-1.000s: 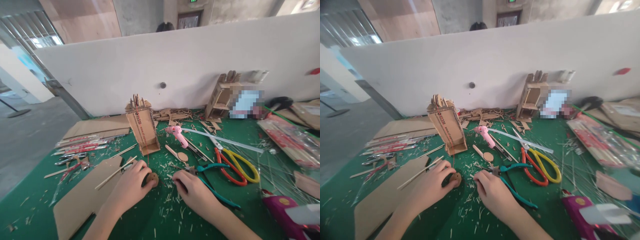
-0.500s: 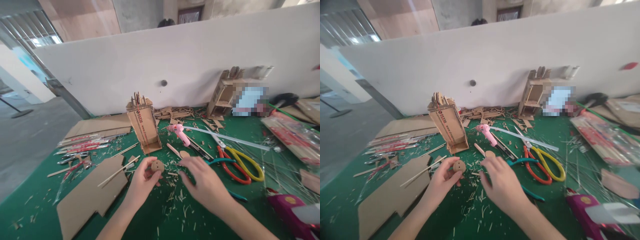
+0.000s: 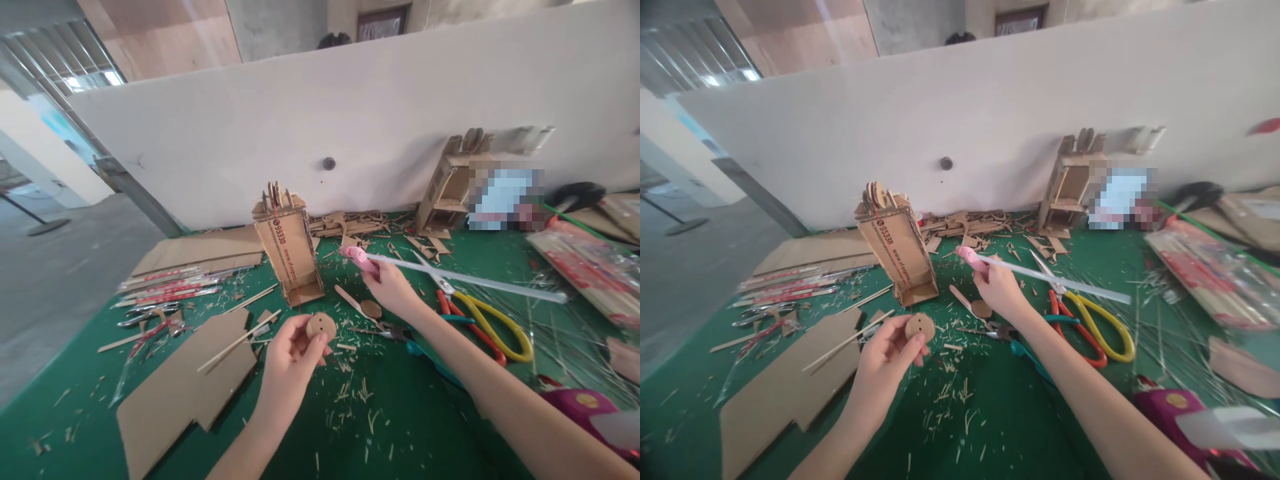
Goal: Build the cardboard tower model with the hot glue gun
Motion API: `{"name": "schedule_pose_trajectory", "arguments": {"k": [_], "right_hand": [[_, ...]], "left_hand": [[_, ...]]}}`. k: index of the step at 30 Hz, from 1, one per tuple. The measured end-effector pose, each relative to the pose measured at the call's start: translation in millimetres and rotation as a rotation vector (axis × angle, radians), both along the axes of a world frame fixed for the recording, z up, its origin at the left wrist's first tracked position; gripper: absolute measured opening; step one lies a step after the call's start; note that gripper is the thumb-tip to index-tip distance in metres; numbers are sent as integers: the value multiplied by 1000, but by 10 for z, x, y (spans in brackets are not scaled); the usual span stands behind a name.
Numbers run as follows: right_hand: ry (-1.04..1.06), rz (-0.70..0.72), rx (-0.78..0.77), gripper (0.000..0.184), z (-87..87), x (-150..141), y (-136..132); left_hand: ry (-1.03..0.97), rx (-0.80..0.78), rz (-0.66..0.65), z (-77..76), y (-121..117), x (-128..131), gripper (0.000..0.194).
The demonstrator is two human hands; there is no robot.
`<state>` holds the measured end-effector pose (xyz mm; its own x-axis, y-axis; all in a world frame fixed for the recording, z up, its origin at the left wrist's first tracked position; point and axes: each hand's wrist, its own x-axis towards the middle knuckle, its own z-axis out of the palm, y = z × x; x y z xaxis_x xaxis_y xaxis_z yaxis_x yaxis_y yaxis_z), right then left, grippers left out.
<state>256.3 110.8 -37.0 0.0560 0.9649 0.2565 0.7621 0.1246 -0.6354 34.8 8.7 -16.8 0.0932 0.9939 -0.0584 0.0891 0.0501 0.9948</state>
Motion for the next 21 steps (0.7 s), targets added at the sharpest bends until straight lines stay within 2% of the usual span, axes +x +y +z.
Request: {"name": "schedule_pose_trajectory", "arguments": {"k": [4,8,11,14,17,19,21], "right_hand": [[215,35,8,20,106,23,-177],[370,84,49,25,245,4,-313],[432,176,43,28,328,8,-349],[389,334,-37,22,401,40,-375],[229,512,-129,21,479,33,-421],[114,563,-136,26,527,-3,-453],[29,548,-134,31,561,-48,-473]], "left_hand": [[-13,-33,29,-1,171,-8,28],[-50,-48,42,-69,281,-37,28],[-90,-41,69,-127,314,-28,29],[-99,-31,102,-140,349,-19,31],[-84,-24,101,-110,386,-33,32],[-62,-12,96,-83,403,-53,32],[-33,12,101,-60,408,-79,33]]}}
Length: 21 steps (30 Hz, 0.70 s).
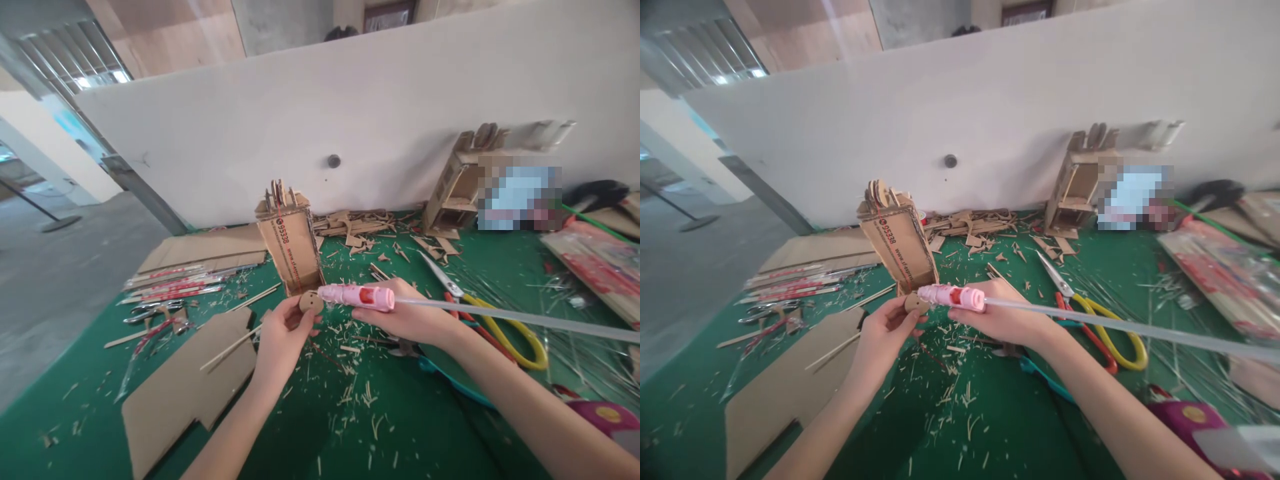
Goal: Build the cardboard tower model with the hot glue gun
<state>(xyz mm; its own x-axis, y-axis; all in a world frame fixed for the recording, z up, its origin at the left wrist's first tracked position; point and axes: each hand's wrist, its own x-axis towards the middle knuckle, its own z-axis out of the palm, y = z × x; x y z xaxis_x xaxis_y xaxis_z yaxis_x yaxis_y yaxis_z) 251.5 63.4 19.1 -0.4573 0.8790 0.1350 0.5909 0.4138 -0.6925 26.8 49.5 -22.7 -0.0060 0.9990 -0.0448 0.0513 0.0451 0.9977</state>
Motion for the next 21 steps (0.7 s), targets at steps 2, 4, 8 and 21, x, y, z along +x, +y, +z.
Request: {"name": "schedule_pose_trajectory", "arguments": {"k": [2,4,8,21], "right_hand": [[-47,-28,-8,32,12,-33,-7],[-62,-34,-31,32,7,-51,-7],[-59,-21,-53,30,-15,-62,-9],[-96,-42,-85,32,-34,-88,-23]], "left_hand": [[23,26,7,16,-3,-28,34],[30,43,12,23,-9,-51,36],[28,58,12,24,-19,-65,36],[75,90,30,64,-54,-33,34]]}}
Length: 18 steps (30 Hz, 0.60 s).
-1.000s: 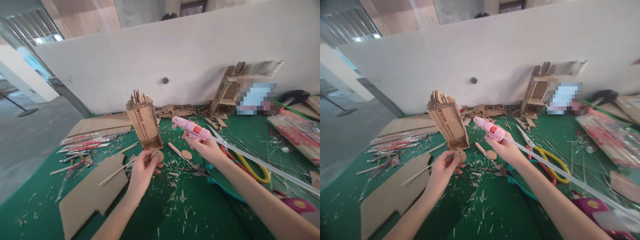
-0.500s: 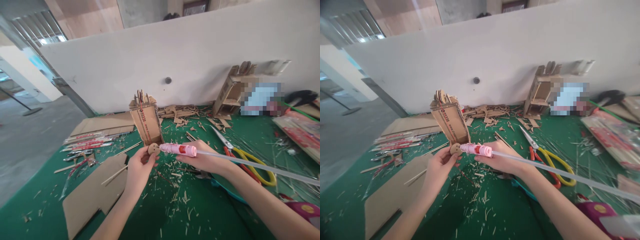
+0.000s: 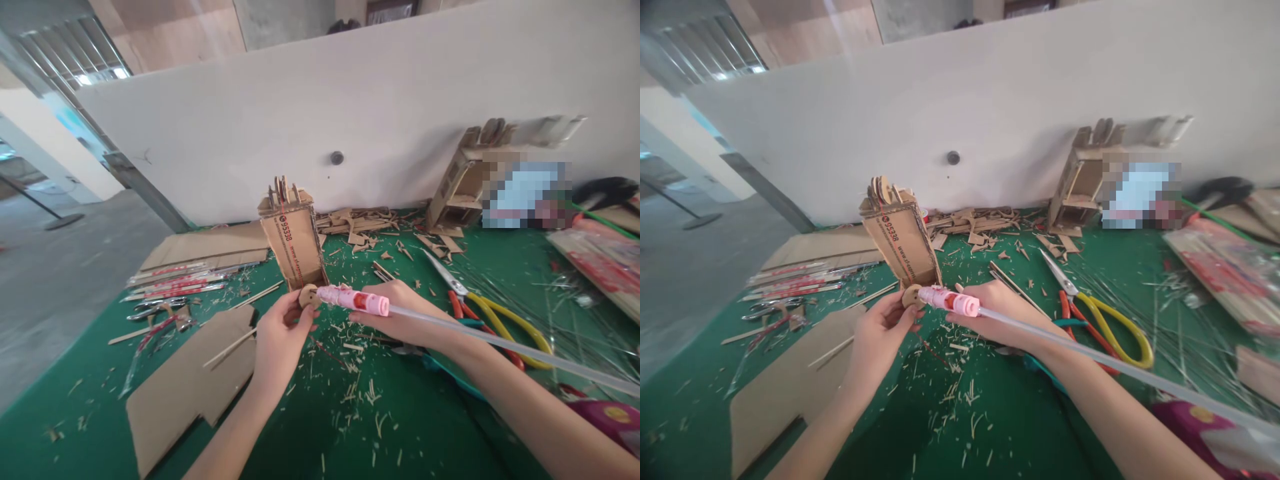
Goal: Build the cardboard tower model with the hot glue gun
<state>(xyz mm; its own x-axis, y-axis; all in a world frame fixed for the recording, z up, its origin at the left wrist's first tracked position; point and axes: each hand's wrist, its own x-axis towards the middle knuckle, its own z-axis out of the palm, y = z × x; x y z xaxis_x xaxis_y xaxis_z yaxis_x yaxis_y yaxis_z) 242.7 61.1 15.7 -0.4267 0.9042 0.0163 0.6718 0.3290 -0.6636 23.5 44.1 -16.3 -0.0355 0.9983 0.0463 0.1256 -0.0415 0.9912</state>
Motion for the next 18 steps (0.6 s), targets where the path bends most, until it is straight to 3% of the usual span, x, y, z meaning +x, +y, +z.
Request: {"name": "schedule_pose_trajectory", "arguments": {"k": [18], "right_hand": [[32,-27,35,27,25,-20,-37]], "left_hand": [[-19,6,7,-36,16,-25,35]]}}
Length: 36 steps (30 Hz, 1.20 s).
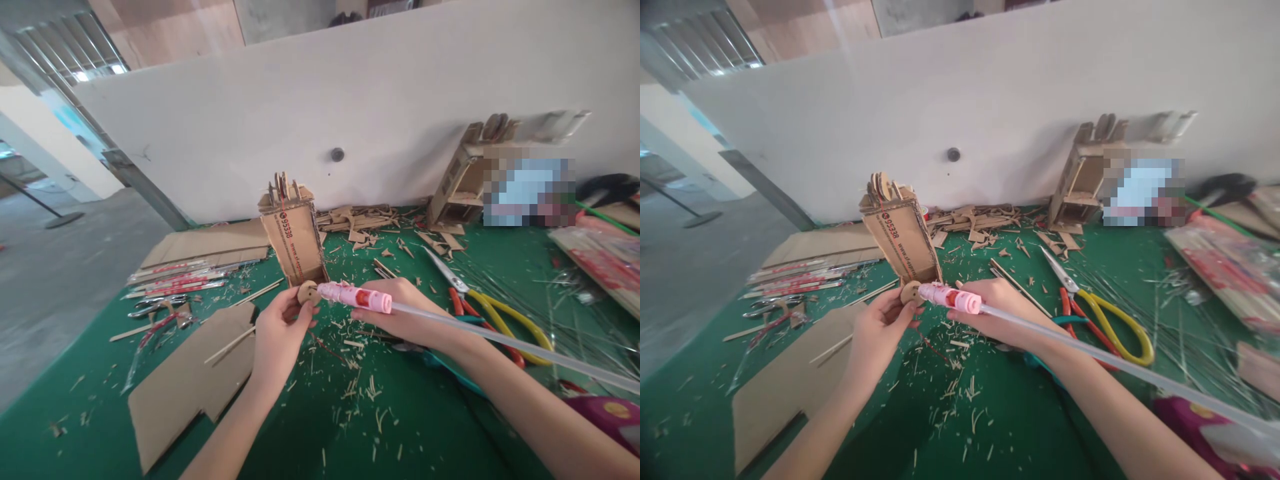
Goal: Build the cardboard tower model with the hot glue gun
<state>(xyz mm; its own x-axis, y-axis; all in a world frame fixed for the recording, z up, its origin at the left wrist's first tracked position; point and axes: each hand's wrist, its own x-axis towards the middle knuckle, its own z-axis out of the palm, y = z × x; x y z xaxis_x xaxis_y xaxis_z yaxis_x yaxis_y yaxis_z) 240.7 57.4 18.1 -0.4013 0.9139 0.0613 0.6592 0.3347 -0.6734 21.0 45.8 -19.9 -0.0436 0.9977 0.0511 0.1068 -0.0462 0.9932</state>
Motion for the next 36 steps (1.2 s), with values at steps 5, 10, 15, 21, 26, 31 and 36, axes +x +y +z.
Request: {"name": "schedule_pose_trajectory", "arguments": {"k": [5,10,15,21,26,31,36], "right_hand": [[-25,-24,-18,32,-16,-22,1],[-67,-16,2,37,-24,-40,1],[-62,-1,7,29,3,-47,1],[-53,25,42,25,0,-47,-12],[45,-14,73,22,-6,-12,-31],[172,-162,113,23,-60,40,29],[232,-476,152,31,-284,86,346]], "left_hand": [[-4,-3,-3,10,-12,1,35],[-11,-11,0,29,-19,-9,36],[-11,-17,-1,30,-19,-15,37],[-20,-20,-4,19,-7,-19,36],[-40,-30,7,21,5,-27,36],[-45,-50,18,20,6,-32,35],[-18,-60,2,2,-11,-17,34]]}}
